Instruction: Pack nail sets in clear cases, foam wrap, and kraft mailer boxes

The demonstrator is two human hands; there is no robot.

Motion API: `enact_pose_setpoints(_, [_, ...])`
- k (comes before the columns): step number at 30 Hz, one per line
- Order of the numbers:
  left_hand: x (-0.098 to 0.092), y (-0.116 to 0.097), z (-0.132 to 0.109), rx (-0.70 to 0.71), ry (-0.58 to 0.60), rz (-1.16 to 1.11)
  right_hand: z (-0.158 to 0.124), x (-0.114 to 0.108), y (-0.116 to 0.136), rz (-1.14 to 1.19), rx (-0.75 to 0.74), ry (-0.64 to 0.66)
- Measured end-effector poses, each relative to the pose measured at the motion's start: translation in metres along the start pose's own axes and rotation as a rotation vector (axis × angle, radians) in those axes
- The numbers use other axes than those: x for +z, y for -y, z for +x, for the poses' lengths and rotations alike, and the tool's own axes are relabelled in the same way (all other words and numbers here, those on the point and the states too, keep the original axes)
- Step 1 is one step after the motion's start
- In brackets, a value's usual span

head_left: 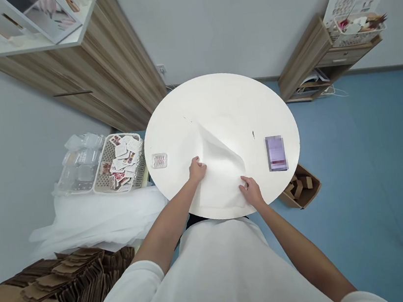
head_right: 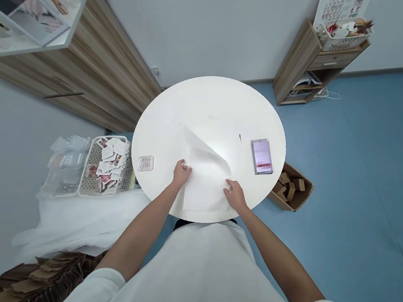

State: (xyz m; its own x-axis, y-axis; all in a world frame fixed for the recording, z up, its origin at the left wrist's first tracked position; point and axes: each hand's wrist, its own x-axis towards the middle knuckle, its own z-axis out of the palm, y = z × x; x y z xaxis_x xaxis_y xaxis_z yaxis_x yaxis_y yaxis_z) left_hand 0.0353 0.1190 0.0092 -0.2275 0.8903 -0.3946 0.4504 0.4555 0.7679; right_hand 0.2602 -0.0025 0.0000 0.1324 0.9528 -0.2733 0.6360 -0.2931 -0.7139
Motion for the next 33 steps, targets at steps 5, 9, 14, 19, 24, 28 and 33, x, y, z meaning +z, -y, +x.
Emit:
enact_pose_setpoints(5, [0.003,-0.001,-0.002,0.06,-0.029,0.109,-0.001,-0.005,0.014,-0.449,-0.139,-0.01])
enact_pose_setpoints(9, [0.001,0.0,-0.03,0.355,-0.12,0.347,0.009,-0.005,0.026,-0.555,-0.346,0.108])
enact_pose_setpoints(14, [-0.009,0.016,-0.065,0.603,0.2,0.595,0.031,-0.002,0.028,-0.601,-0.382,0.197])
enact_pose_setpoints(19, [-0.016,0.033,-0.069,0.557,0.286,0.708,0.043,-0.003,0.024,-0.612,-0.387,0.255])
enact_pose_setpoints(24, [-0.016,0.035,-0.066,0.519,0.309,0.719,0.043,-0.005,0.027,-0.631,-0.358,0.259])
enact_pose_setpoints(28, [-0.016,0.033,-0.068,0.534,0.307,0.624,0.037,-0.01,0.034,-0.649,-0.35,0.234])
enact_pose_setpoints(33, [-0.042,0.038,-0.062,0.521,0.223,0.482,0.033,0.003,0.066,-0.596,-0.343,0.102])
